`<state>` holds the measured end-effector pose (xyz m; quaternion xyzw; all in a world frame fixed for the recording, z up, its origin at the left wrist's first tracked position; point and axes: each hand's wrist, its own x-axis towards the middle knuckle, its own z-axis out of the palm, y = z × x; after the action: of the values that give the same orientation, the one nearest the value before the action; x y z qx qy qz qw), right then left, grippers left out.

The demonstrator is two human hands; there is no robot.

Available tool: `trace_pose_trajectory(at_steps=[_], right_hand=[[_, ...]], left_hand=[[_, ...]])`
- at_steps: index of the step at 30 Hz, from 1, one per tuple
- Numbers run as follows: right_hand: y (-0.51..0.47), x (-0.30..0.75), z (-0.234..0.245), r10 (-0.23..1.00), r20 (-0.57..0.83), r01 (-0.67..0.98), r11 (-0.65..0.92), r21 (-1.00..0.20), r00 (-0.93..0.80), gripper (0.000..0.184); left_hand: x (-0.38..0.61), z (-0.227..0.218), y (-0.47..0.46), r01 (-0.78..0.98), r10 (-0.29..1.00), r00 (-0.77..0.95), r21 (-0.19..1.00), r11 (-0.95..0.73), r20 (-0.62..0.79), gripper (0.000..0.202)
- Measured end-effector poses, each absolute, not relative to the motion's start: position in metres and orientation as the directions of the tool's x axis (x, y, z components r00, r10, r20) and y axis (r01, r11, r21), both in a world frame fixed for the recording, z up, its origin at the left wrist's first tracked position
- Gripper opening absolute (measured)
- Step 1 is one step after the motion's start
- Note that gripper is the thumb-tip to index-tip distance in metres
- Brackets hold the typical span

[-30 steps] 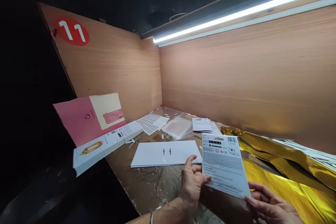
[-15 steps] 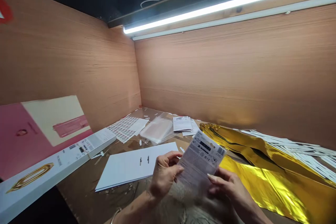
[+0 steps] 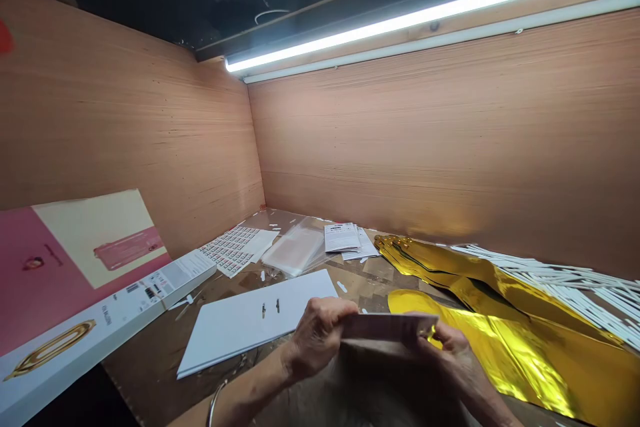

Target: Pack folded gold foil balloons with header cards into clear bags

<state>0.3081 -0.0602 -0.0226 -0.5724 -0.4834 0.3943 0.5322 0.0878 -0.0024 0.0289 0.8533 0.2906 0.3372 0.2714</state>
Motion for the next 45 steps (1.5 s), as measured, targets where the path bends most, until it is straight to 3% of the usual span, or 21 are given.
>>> trace_pose_trajectory(at_steps=[3, 6, 9, 14, 18, 22, 27, 33, 38, 45], right_hand=[[-0.05, 0.307, -0.026, 0.957, 0.018, -0.158, 0.066, -0.985, 0.289, 0.041], [-0.044, 0.302, -0.031, 0.945, -0.14, -0.45, 0.008, -0.893, 0.296, 0.037], [-0.042, 0.295, -0.031, 0.961, -0.156, -0.496, -0.023, -0.868, 0.228, 0.023], [-0.032, 0.287, -0.027, 0.968, -0.147, -0.521, -0.02, -0.854, 0.204, 0.03], [-0.023, 0.288, -0.035, 0.971, -0.146, -0.554, -0.018, -0.833, 0.189, 0.023], [-0.021, 0.292, -0.043, 0.972, -0.172, -0.545, -0.059, -0.836, 0.159, 0.022], [-0.018, 0.301, -0.034, 0.98, -0.126, -0.503, -0.03, -0.864, 0.157, 0.028], [-0.024, 0.31, -0.02, 0.972, 0.126, -0.265, 0.178, -0.948, 0.2, 0.025], [-0.048, 0.305, -0.02, 0.989, 0.147, -0.098, 0.148, -0.984, 0.018, 0.022], [-0.057, 0.3, -0.022, 0.967, 0.254, 0.158, 0.249, -0.956, 0.015, 0.02]], left_hand=[[0.097, 0.031, 0.001, 0.136, 0.871, 0.433, 0.939, -0.316, 0.231, 0.013], [0.108, 0.023, 0.007, -0.117, 0.931, 0.362, 0.993, 0.001, 0.041, 0.013], [0.114, 0.014, 0.012, -0.214, 0.942, 0.335, 0.972, 0.101, -0.024, 0.016], [0.117, 0.006, 0.013, -0.188, 0.927, 0.362, 0.966, 0.177, -0.1, 0.015], [0.119, 0.001, 0.011, -0.166, 0.912, 0.38, 0.958, 0.233, -0.156, 0.016], [0.12, 0.0, 0.014, -0.157, 0.903, 0.39, 0.953, 0.261, -0.183, 0.016], [0.122, 0.004, 0.022, -0.146, 0.917, 0.386, 0.975, 0.166, -0.098, 0.015], [0.115, -0.006, 0.018, -0.127, 0.906, 0.422, 0.991, 0.045, 0.013, 0.006], [0.104, -0.021, -0.001, -0.102, 0.849, 0.529, 0.992, 0.069, -0.005, 0.01], [0.099, -0.031, -0.006, -0.087, 0.865, 0.499, 0.996, -0.018, 0.059, 0.012]])
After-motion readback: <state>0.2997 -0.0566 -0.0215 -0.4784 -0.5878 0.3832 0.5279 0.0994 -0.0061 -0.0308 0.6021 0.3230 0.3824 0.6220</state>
